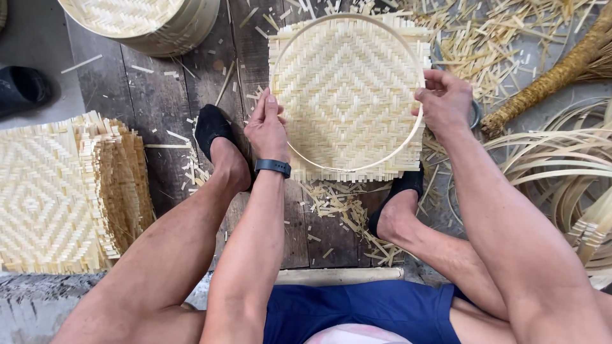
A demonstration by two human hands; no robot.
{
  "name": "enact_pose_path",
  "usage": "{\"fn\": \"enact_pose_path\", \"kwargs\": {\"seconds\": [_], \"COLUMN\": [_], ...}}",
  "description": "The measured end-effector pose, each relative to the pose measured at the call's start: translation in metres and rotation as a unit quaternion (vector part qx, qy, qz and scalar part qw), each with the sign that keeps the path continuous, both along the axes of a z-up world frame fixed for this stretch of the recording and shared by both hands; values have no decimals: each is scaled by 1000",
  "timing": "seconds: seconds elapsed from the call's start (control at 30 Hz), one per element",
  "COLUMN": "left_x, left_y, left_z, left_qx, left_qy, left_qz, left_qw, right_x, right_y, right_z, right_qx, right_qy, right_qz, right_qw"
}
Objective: Trim excess bamboo material and assemble bamboo basket components using a jig and scissors.
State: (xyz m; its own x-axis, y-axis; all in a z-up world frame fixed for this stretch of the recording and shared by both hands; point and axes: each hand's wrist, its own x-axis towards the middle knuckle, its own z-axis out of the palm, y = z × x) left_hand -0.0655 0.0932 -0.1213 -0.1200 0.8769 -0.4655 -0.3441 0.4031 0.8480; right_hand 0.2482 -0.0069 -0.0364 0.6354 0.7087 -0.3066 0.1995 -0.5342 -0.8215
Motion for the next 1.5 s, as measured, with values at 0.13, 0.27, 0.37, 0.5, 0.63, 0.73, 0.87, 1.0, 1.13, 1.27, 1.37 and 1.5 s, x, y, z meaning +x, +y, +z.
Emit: {"fn": "enact_pose_path", "kwargs": {"seconds": [0.13,0.27,0.37,0.5,0.63,0.73,0.87,1.0,1.13,1.27,1.37,1.5], "left_x": [-16,-15,-16,-12,-20,-24,-27,-40,-39,-41,-48,-44], "left_y": [6,15,22,33,24,36,41,40,51,47,41,52], "left_z": [-36,-5,-1,3,16,-23,-29,-45,-75,-45,-27,-33], "left_qx": [155,78,17,-15,-50,-86,-109,-121,-136,-136,-138,-133], "left_qy": [396,441,440,442,414,305,234,184,123,110,150,164], "left_qz": [-101,-177,-204,-225,-244,-244,-234,-240,-244,-250,-274,-293], "left_qw": [899,876,874,868,876,917,937,946,952,952,940,933], "right_x": [2,7,3,4,-2,5,8,14,37,24,19,29], "right_y": [-7,-15,-14,-15,-18,-18,-18,-20,-22,-18,-24,-18], "right_z": [-32,-51,-48,-52,-42,-44,-51,-67,-100,-75,-72,-66], "right_qx": [-33,-12,-3,-31,-15,-59,-54,-63,-34,-59,-79,-74], "right_qy": [-281,-214,-142,-203,-193,-197,-201,-193,-121,-184,-125,-111], "right_qz": [118,76,34,2,2,12,16,12,-5,37,-5,33], "right_qw": [952,974,989,979,981,979,978,979,992,980,989,991]}}
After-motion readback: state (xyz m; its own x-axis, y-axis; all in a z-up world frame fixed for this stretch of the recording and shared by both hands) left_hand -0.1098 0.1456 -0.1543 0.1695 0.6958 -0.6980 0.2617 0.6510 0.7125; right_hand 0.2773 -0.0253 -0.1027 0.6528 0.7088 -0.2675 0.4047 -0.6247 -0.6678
